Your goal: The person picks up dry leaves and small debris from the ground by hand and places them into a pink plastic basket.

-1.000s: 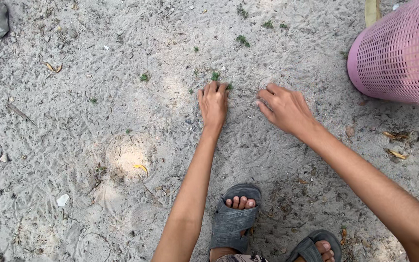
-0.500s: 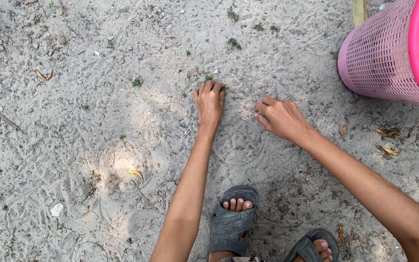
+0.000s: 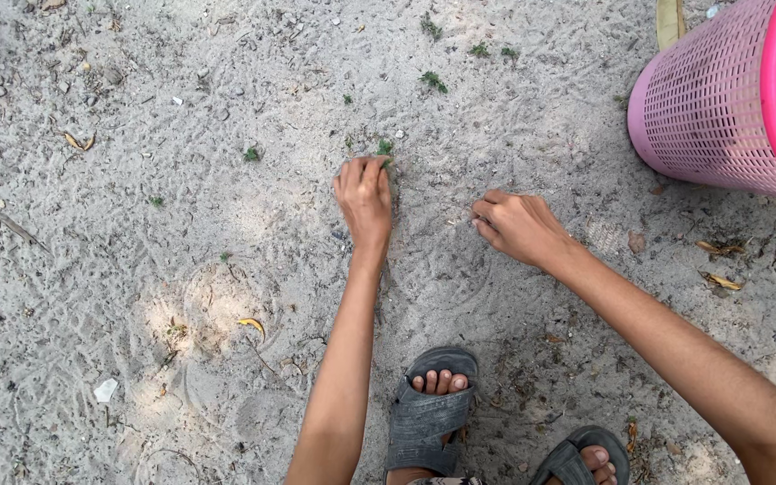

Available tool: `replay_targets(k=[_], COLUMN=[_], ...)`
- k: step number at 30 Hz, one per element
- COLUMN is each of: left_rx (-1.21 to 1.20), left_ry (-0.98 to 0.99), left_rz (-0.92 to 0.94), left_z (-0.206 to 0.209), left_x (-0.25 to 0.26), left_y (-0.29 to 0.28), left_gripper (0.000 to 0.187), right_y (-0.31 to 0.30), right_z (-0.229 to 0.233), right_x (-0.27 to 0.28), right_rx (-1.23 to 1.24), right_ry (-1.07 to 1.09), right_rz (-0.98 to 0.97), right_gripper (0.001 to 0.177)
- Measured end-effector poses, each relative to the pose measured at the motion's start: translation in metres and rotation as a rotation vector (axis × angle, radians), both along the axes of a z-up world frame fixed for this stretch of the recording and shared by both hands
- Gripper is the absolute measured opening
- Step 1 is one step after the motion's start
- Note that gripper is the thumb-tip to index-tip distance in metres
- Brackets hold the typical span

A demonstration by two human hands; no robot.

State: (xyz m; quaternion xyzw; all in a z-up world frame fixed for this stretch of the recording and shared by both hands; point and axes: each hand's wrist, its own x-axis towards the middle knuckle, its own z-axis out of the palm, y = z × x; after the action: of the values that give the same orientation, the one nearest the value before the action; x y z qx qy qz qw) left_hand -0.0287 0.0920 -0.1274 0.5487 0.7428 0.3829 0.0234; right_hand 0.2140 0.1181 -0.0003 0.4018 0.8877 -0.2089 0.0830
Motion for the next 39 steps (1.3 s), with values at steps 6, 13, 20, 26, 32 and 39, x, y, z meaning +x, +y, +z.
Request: replay_targets(k=[6, 13, 20, 26, 32, 39], left_rx=[-0.136, -0.283, -0.200, -0.104, 0.063, 0.346], left_ry=[-0.005, 0.019, 0.008, -0.008, -0.143, -0.232], left_rz=[0.021, -0.065, -0.121, -0.084, -0.070, -0.442], left_z=[0.008, 0.032, 0.017, -0.004, 0.057, 0.160], left_x=[-0.018, -0.015, -0.014, -0.011, 0.006, 0.151], left_y=[0.032, 0.038, 0.038, 0.035, 0.027, 0.049], left_gripper=[0.025, 0.033, 0.018, 0.012, 0.014, 0.025], right_y=[-0.004, -0.005, -0.006, -0.010, -0.018, -0.028], right_z=[0.002, 0.001, 0.008, 0.009, 0.019, 0.006], right_x=[-0.001, 0.007, 0.008, 0.007, 0.028, 0.066], right_rx=[-0.030, -0.060, -0.056, -0.131, -0.098, 0.002], right_ry=[-0.033, -0.017, -0.002, -0.090, -0.021, 0.035], right_rz=[0.013, -0.005, -0.016, -0.051, -0.057, -0.038], right_gripper=[0.010, 0.013, 0.013, 0.013, 0.013, 0.015])
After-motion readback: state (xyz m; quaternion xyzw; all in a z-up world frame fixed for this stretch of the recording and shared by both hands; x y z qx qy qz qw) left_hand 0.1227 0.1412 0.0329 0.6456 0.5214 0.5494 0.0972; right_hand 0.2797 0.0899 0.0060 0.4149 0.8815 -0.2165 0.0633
